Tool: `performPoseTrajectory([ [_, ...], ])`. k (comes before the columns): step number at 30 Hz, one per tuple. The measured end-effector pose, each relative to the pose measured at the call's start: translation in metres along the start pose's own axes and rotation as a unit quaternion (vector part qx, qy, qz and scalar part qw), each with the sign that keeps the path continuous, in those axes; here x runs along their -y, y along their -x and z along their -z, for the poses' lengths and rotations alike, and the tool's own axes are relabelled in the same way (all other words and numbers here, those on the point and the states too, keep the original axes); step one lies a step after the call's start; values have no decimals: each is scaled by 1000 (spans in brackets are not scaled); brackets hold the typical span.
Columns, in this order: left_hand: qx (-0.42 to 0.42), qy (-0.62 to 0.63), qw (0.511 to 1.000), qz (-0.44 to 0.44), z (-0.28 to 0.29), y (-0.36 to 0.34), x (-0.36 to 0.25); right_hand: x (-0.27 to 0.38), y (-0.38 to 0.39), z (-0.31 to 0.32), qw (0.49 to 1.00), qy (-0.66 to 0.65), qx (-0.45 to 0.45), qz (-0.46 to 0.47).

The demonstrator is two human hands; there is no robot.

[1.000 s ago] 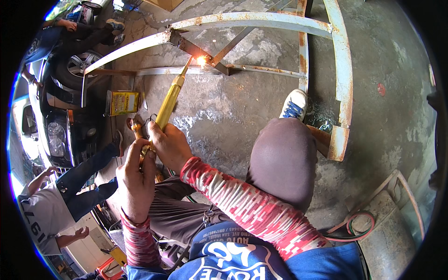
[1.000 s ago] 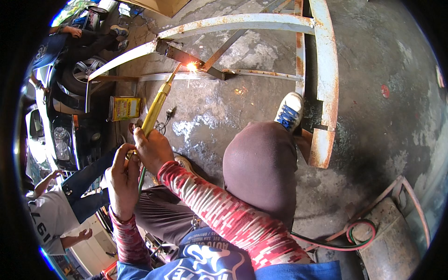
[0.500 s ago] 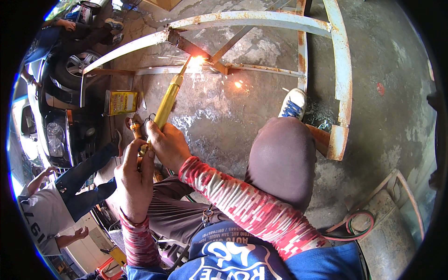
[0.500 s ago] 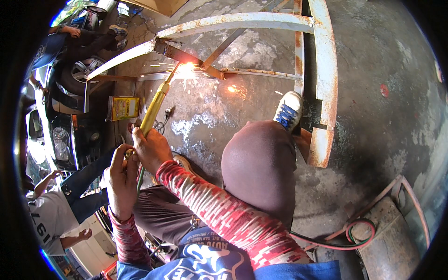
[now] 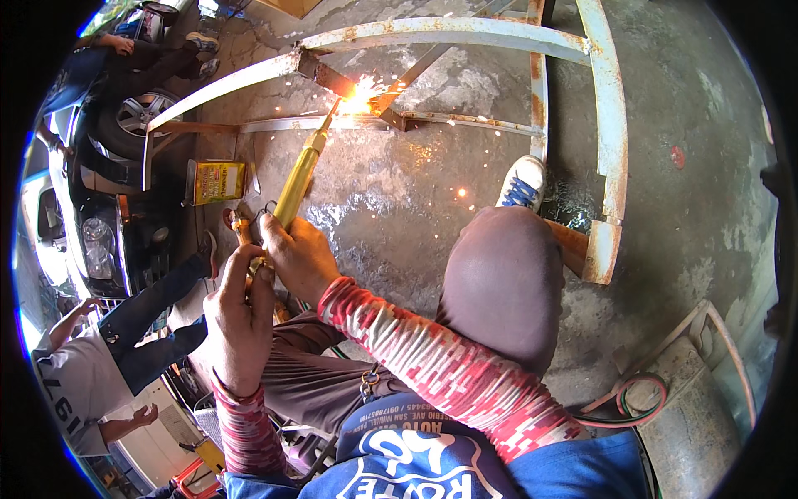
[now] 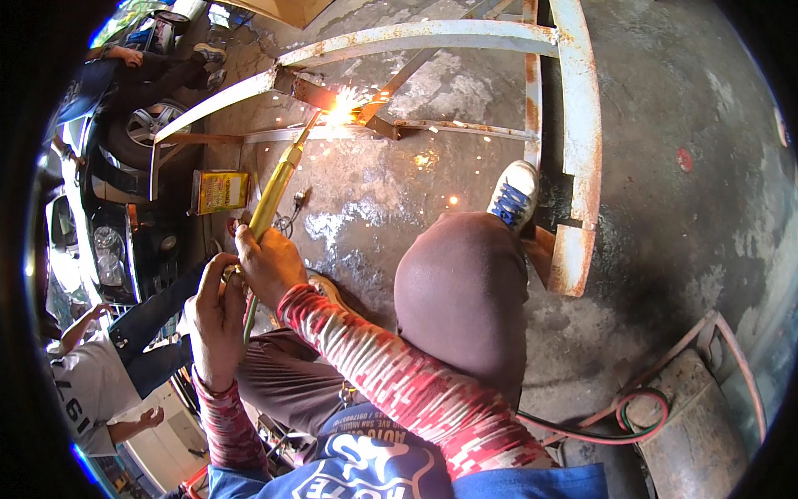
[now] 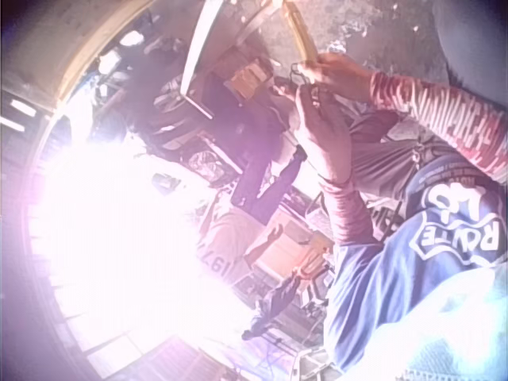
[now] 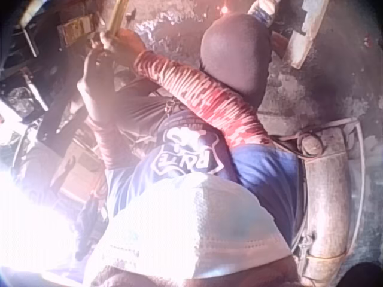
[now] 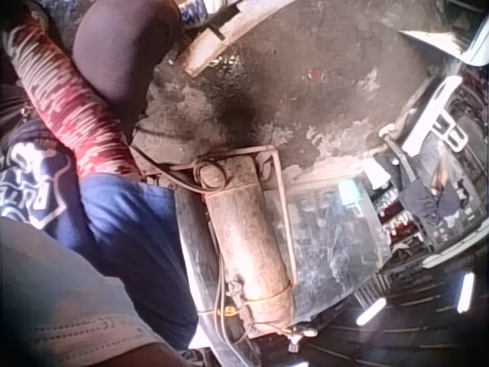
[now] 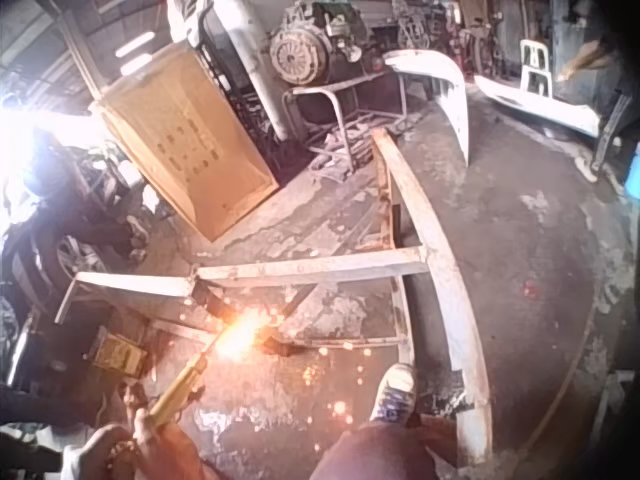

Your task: The person uses a welding torch to join metal pieces of a frame on the floor. They reposition the frame and continue welding different joints, producing sparks throughout the process.

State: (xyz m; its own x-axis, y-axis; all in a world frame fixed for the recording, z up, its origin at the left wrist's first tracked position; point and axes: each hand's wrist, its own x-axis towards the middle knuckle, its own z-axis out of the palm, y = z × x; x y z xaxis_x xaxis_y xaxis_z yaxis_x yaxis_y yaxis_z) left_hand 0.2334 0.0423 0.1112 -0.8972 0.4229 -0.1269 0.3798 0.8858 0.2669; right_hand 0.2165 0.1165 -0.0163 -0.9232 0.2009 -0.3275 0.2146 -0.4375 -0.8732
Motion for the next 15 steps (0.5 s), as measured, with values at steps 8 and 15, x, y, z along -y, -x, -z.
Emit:
performPoseTrajectory([
  [8,-32,-6,998,-47,-5,-1,3,0,2,-1,996,-59,-5,-63],
  [15,-30,-24,998,-50,-7,-2,9,4,2,3,999,-29,-1,-44],
])
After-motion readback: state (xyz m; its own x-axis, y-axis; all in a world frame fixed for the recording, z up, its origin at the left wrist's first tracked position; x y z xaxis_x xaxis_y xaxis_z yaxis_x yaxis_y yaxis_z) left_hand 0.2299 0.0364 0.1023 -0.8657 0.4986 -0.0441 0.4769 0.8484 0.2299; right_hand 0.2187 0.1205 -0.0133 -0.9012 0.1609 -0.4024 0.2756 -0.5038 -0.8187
